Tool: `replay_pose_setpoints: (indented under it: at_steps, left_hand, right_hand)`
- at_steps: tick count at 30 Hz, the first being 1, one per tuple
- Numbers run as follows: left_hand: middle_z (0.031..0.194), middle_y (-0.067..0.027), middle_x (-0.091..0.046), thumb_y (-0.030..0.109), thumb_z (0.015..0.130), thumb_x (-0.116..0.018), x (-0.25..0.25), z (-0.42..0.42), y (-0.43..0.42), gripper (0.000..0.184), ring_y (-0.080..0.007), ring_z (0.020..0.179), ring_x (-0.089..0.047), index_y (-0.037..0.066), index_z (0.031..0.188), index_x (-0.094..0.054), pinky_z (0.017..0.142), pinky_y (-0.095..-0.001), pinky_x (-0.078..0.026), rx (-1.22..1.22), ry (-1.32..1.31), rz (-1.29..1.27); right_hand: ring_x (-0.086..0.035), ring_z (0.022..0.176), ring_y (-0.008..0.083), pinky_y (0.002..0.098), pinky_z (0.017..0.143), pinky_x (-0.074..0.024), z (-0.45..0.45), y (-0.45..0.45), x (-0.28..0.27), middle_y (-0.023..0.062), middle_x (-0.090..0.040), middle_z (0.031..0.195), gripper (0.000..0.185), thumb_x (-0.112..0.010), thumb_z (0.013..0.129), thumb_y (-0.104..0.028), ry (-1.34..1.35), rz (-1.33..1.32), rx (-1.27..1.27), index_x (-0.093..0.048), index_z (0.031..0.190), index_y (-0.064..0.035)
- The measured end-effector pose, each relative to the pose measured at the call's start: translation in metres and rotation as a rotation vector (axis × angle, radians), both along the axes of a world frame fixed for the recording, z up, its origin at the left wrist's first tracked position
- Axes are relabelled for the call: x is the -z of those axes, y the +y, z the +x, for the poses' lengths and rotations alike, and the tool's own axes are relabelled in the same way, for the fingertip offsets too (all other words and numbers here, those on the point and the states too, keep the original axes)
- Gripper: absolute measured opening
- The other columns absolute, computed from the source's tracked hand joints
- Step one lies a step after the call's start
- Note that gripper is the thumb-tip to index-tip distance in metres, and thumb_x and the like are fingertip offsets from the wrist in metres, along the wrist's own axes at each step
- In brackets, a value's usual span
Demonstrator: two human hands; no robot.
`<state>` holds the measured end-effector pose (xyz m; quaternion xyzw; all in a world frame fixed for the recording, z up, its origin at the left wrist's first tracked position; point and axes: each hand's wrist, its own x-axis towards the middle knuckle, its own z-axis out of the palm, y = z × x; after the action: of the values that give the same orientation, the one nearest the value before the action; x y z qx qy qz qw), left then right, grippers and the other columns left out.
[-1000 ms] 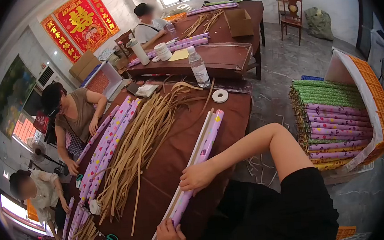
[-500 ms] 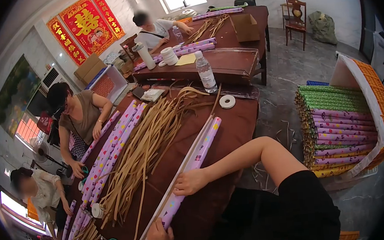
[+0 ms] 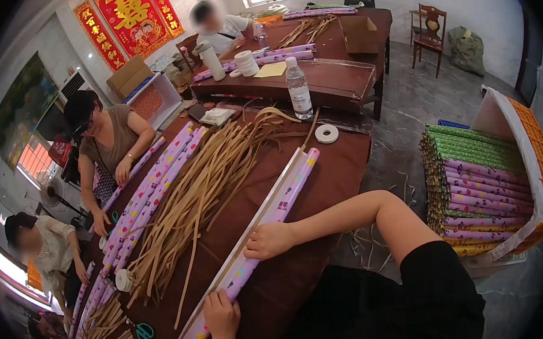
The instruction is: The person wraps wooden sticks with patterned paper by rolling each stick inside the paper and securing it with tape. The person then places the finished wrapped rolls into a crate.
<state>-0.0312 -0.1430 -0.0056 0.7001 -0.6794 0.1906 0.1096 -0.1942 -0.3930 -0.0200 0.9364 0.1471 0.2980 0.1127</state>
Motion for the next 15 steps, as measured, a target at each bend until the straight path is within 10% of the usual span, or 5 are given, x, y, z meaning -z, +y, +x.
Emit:
replay_pose_setpoints:
  at_steps: [6, 11, 15]
  left_hand:
    - [0.095, -0.0168, -0.056, 0.007, 0.069, -0.07, -0.003, -0.001, 0.003, 0.044, -0.0356, 0.09, -0.058, 0.0, 0.11, -0.057, 0.079, -0.0431, -0.05, -0.026, 0.139, 0.061]
    - [0.095, -0.0178, -0.057, 0.005, 0.068, -0.069, -0.007, -0.001, 0.001, 0.053, -0.0362, 0.089, -0.058, -0.001, 0.118, -0.055, 0.078, -0.0434, -0.05, -0.036, 0.154, 0.048]
    - [0.09, -0.0152, -0.056, 0.009, 0.066, -0.07, 0.003, 0.008, 0.001, 0.052, -0.033, 0.082, -0.057, -0.004, 0.115, -0.058, 0.071, -0.04, -0.051, 0.051, 0.103, -0.002]
  right_hand:
    - [-0.056, 0.087, 0.0209, 0.0341, 0.071, -0.0469, 0.005, -0.006, -0.018, 0.0039, -0.058, 0.087, 0.04, -0.067, 0.08, -0.043, 0.015, -0.066, -0.085, -0.057, 0.093, -0.0063]
    - [-0.05, 0.087, 0.0236, 0.035, 0.074, -0.0389, 0.001, 0.036, -0.08, 0.0075, -0.057, 0.099, 0.056, -0.062, 0.087, -0.051, -0.076, 0.443, -0.304, -0.063, 0.111, -0.0007]
    - [-0.05, 0.086, 0.0212, 0.0323, 0.077, -0.039, -0.026, 0.11, -0.185, 0.0139, -0.055, 0.098, 0.08, -0.043, 0.094, -0.062, 0.039, 1.39, -1.571, -0.054, 0.126, 0.0103]
